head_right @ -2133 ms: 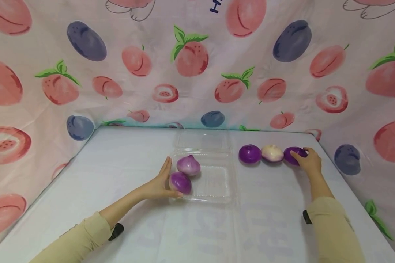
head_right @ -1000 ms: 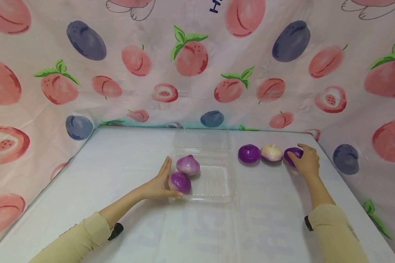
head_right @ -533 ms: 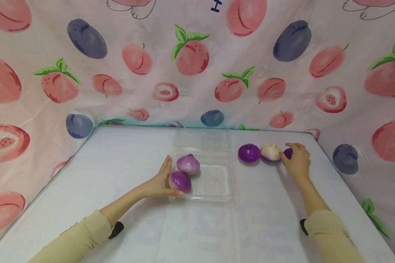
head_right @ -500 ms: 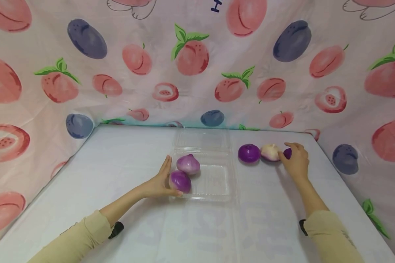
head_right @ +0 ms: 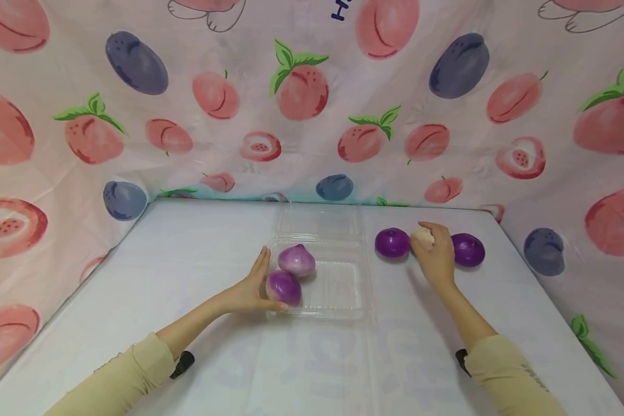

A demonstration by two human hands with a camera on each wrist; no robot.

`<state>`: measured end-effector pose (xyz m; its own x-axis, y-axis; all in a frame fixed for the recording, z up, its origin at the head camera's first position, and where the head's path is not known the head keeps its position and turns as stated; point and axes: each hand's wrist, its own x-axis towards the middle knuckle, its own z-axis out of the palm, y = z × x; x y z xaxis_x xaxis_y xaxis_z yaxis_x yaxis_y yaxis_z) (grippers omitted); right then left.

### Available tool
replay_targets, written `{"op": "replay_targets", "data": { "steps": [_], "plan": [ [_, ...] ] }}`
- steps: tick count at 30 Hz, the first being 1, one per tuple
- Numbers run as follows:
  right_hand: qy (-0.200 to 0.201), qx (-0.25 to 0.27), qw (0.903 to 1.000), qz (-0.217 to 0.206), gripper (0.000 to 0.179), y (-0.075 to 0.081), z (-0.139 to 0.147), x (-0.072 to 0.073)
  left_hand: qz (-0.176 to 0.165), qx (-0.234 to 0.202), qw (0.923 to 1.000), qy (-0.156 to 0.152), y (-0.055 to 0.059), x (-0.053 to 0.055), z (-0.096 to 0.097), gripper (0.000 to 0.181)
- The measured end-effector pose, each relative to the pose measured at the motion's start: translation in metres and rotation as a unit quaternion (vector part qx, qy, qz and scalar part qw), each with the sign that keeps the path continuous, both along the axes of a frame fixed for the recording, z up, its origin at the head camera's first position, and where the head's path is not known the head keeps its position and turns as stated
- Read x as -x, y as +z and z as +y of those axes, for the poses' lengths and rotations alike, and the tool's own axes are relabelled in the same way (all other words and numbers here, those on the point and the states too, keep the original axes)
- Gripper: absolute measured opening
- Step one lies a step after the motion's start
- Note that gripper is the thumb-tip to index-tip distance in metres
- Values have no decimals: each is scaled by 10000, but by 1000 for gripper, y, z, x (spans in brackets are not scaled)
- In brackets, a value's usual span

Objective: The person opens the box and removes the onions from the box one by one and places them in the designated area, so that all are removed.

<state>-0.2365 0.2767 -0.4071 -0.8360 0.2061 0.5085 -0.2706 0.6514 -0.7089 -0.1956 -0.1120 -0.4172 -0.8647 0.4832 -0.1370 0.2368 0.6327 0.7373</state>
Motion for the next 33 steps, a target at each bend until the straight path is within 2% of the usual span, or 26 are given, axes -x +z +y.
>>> {"op": "replay_targets", "data": {
  "steps": [9,16,20,24,28,33],
  "plan": [
    [742,-135,9971,-65,36,4,-35,-8,64,32,10000,-2,0,0,1,135],
    [1109,-209,9932,270,35,7,-61,-15,22,61,9999,124,1,-2,3,135],
    [1377,-377,9894,272,37,7,-73,-21,-40,64,9999,124,0,-2,4,136],
    [1714,-571,9835,113,42,9,-85,-27,-79,96,9999,115,0,-4,3,135],
    [2130,-552,9754,-145,49,16,-99,-30,-93,131,9998,139,2,-5,2,135],
    [2454,-654,9645,-730,59,20,-116,-34,-97,56,9998,165,0,-4,3,136]
  ]
}}
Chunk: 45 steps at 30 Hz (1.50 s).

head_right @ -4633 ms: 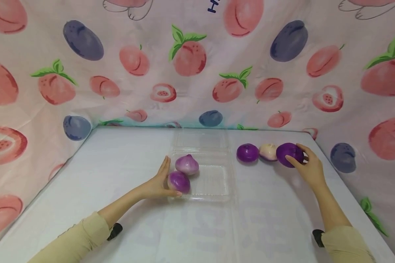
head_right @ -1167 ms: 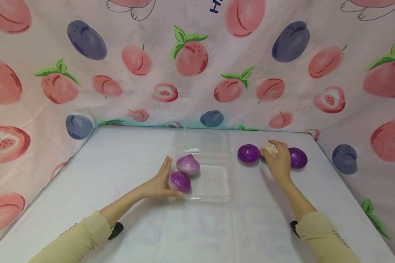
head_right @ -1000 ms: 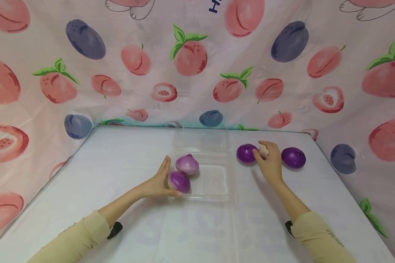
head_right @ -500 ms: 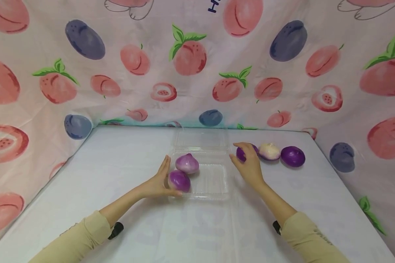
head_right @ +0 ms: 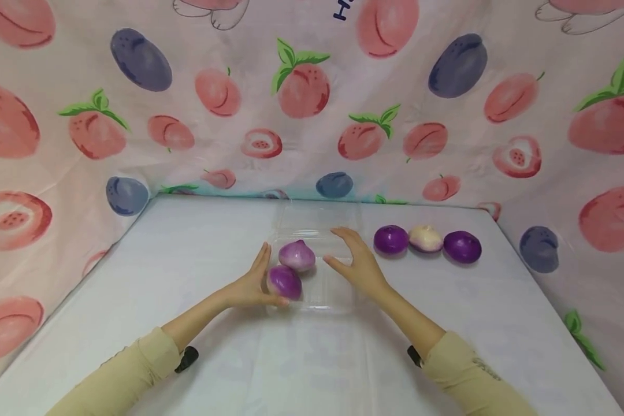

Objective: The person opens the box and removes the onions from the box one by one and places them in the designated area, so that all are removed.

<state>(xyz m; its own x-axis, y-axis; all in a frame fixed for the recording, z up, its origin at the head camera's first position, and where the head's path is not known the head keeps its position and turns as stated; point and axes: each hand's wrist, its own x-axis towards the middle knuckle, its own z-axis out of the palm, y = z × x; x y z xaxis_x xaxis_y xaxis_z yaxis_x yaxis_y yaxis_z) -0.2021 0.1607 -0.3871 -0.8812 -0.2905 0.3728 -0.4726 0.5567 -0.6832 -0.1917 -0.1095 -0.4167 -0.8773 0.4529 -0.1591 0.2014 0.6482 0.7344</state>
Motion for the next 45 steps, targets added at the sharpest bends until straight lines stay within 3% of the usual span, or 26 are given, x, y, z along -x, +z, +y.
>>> {"op": "replay_targets", "data": {
  "steps": [8,18,28,45],
  "plan": [
    [129,-135,9963,-836,68,-1,-22,-6,-89,-16,10000,-8,-4,0,3,137],
    [400,-5,9967,-702,68,-4,-44,4,29,136,9999,9,3,3,0,135],
    [336,2,9929,-1140,63,-11,-58,12,-60,22,10000,-25,2,6,3,135],
    [132,-21,9898,-1421,61,-22,-72,21,-125,-25,9999,-17,3,2,2,134]
  ]
}}
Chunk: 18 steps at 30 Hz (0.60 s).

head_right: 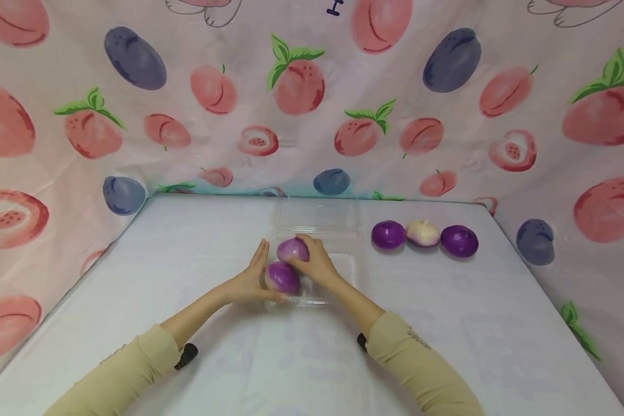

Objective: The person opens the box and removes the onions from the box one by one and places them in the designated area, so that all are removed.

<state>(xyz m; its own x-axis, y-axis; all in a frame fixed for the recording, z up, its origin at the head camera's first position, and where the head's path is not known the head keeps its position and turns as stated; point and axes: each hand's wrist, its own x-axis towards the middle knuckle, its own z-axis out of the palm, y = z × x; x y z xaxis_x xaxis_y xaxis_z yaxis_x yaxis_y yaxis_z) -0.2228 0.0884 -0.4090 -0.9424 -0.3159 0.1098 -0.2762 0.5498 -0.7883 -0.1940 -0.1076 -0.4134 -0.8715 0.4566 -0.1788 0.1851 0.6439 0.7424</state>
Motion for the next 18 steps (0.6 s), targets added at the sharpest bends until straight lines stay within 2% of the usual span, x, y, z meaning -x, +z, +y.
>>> {"op": "replay_targets", "data": {
  "steps": [11,18],
  "plan": [
    [-171,-60,9998,54,61,-2,-4,4,2,-69,10000,12,2,1,1,134],
    [-185,-152,9997,-5,61,2,-5,2,-43,-28,10000,-47,0,1,-1,135]
  ]
}}
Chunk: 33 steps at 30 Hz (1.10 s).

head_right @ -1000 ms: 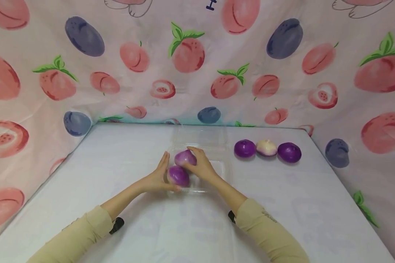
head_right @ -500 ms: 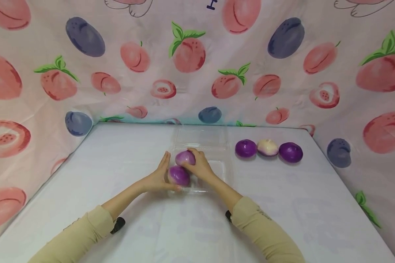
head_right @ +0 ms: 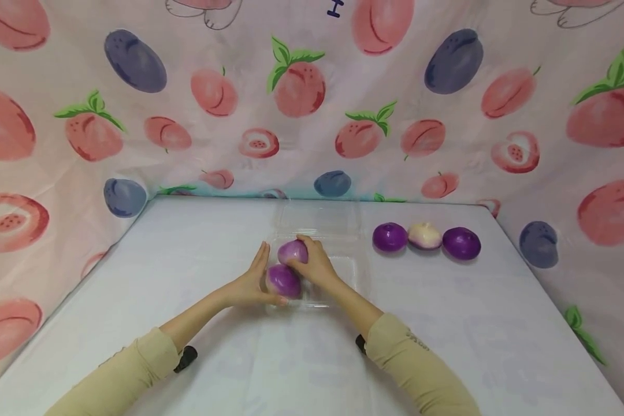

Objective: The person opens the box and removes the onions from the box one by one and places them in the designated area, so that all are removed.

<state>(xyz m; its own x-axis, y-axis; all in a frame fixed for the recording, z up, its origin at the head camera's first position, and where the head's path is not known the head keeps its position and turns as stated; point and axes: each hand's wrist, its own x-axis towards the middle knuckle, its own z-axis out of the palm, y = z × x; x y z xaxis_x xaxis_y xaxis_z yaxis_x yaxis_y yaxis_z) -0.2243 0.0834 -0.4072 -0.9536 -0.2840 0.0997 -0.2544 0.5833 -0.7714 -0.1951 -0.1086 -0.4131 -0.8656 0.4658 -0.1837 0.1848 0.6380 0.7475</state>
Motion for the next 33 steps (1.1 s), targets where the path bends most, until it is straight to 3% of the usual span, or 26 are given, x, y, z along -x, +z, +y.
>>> {"op": "replay_targets", "data": {
  "steps": [11,18,26,33],
  "plan": [
    [55,79,9995,286,64,16,2,-6,90,21,9999,46,-1,2,0,135],
    [-54,-21,9999,160,71,22,7,-14,167,-12,9999,-3,-2,-1,0,134],
    [38,63,9998,202,69,27,18,-20,127,-62,9999,69,-1,-3,1,134],
    [230,-16,9997,-6,66,29,41,-18,161,11,9999,51,-4,-1,0,137]
  ]
}}
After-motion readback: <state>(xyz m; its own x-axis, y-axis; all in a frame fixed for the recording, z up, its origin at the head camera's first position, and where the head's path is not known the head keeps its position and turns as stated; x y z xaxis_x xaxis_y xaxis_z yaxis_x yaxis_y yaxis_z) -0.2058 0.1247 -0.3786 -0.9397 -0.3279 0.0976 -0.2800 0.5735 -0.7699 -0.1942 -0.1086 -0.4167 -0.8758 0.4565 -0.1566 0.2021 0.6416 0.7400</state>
